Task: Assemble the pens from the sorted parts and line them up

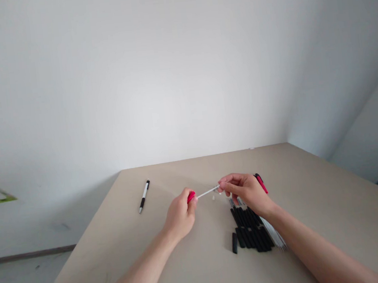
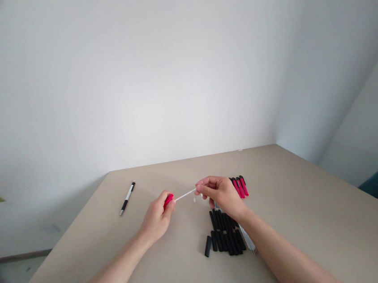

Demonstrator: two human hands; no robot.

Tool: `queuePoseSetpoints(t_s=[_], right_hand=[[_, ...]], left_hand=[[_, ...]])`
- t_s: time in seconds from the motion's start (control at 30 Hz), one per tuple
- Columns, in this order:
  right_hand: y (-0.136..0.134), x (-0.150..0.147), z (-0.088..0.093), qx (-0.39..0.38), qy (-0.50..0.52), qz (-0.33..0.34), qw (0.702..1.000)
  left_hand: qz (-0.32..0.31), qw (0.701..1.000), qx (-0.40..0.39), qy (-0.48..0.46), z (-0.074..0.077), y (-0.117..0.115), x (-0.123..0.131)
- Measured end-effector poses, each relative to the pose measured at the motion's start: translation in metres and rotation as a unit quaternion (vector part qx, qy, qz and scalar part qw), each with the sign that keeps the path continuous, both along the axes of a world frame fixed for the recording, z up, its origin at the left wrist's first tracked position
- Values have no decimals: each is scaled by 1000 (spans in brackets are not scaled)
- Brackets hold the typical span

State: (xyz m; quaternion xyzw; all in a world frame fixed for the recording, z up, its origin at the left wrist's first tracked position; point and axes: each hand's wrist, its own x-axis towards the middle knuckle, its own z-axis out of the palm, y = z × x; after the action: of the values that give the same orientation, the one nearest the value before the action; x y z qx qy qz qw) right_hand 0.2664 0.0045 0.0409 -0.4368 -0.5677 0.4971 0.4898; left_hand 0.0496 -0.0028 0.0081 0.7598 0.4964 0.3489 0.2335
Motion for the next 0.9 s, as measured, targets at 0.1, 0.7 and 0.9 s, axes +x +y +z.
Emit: queuePoseSetpoints(t_s=[0.1,0.7,0.9], right_hand=[[1,2,-1,19,0,-41,999],[-6,-11,-10,74,-143,41,986],[-7,-7,-6,76,-180,22,980]], left_hand=[[-7,1000,1,13,2,-1,0],[-133,990,-1,38,16,-11,6],[-125,992,-13,26,18,-12,6]])
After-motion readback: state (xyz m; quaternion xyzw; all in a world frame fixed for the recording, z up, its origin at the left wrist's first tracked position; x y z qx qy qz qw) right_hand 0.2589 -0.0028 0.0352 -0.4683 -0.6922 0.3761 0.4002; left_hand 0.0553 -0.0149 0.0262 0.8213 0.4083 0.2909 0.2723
